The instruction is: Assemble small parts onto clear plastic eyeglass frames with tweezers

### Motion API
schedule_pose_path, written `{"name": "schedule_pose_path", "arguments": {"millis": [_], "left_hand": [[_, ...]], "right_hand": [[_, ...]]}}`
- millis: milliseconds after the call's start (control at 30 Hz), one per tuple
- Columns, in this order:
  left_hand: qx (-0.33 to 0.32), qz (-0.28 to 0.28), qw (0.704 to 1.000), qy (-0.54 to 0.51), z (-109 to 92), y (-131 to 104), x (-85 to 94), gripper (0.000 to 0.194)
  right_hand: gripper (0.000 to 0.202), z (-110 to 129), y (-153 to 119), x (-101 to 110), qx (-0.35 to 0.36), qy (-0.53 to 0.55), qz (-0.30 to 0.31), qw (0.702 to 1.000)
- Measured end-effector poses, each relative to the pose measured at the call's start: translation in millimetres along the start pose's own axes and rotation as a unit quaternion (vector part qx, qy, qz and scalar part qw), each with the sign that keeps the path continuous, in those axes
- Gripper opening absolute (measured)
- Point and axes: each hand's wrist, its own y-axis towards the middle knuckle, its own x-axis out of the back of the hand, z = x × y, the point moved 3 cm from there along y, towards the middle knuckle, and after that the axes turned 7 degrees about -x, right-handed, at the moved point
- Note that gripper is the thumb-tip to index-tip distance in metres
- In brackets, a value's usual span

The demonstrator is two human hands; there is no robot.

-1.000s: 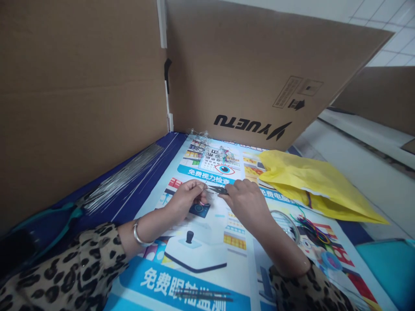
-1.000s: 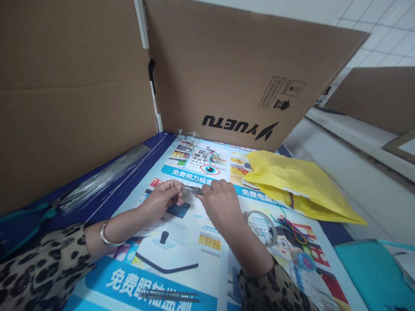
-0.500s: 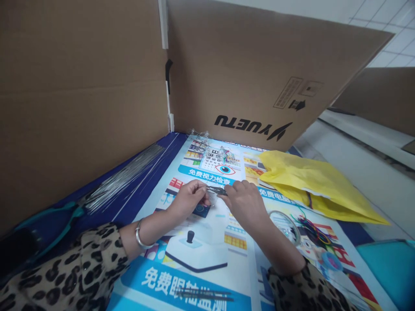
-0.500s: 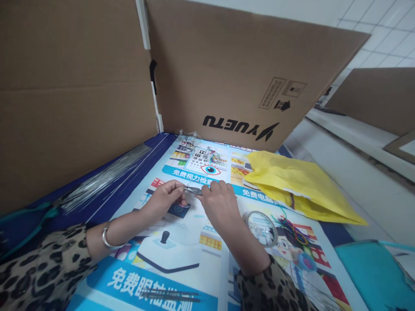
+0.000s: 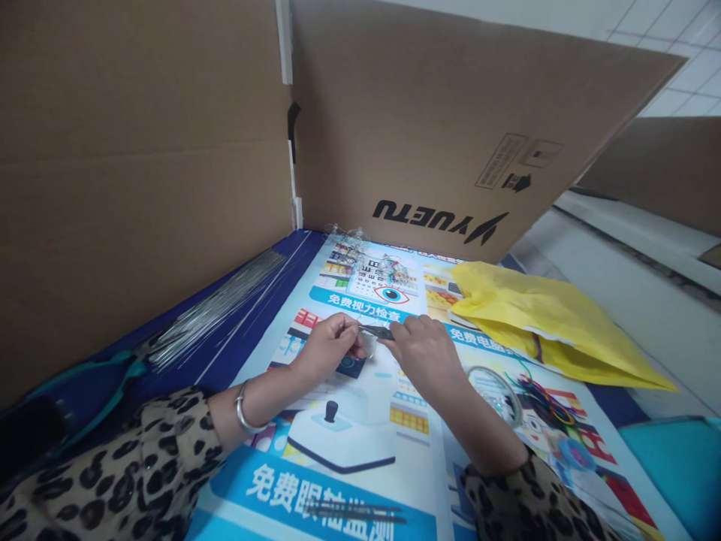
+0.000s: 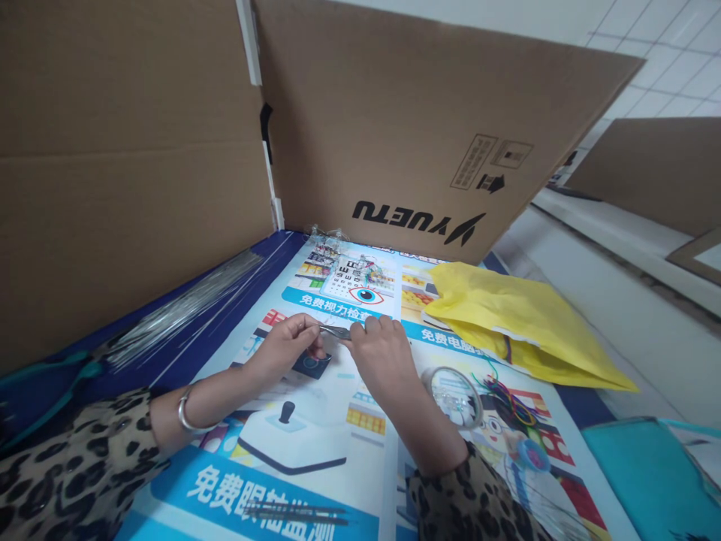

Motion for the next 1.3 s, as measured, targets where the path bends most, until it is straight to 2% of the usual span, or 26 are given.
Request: {"name": "schedule_pose_path", "arguments": {"millis": [333,533,700,767,867,1067,1167,1300], "left_hand": [[0.019,0.006,1.000,-0.013,-1,0,-0.7,0.010],[0.055,-0.006,0.995,-0.083,6,7,10.3,0.014],[0.135,-0.004,0.977,-0.162,9,13,23.2,0.010],[0.174,0.007,0.962,-0.209,8,14,24.3,0.006],[0.210,-0.004,0.946,-0.248,8,12,23.1,0.003],[0.167,-0.052,0.953,-0.246,11,9,17.5,0.005],[0.153,-0.063,0.954,-0.251,11,7,15.0,0.005],[0.154,-0.058,0.954,-0.250,12,3,10.8,0.006]], "right_hand": [[0.026,0,0,-1,0.015,0.011,0.016,1.000],[0.030,-8,1,-14,0.004,0.063,-0.026,0.998],[0.032,-19,2,-26,-0.033,0.083,-0.049,0.995],[0.031,-21,2,-29,-0.040,0.079,-0.052,0.995],[0.030,-18,1,-35,-0.056,0.118,-0.042,0.990],[0.030,3,-1,-37,-0.097,0.322,-0.026,0.941],[0.031,14,-2,-35,-0.078,0.353,-0.041,0.931],[0.030,19,-5,-36,-0.057,0.339,-0.055,0.938]]}}
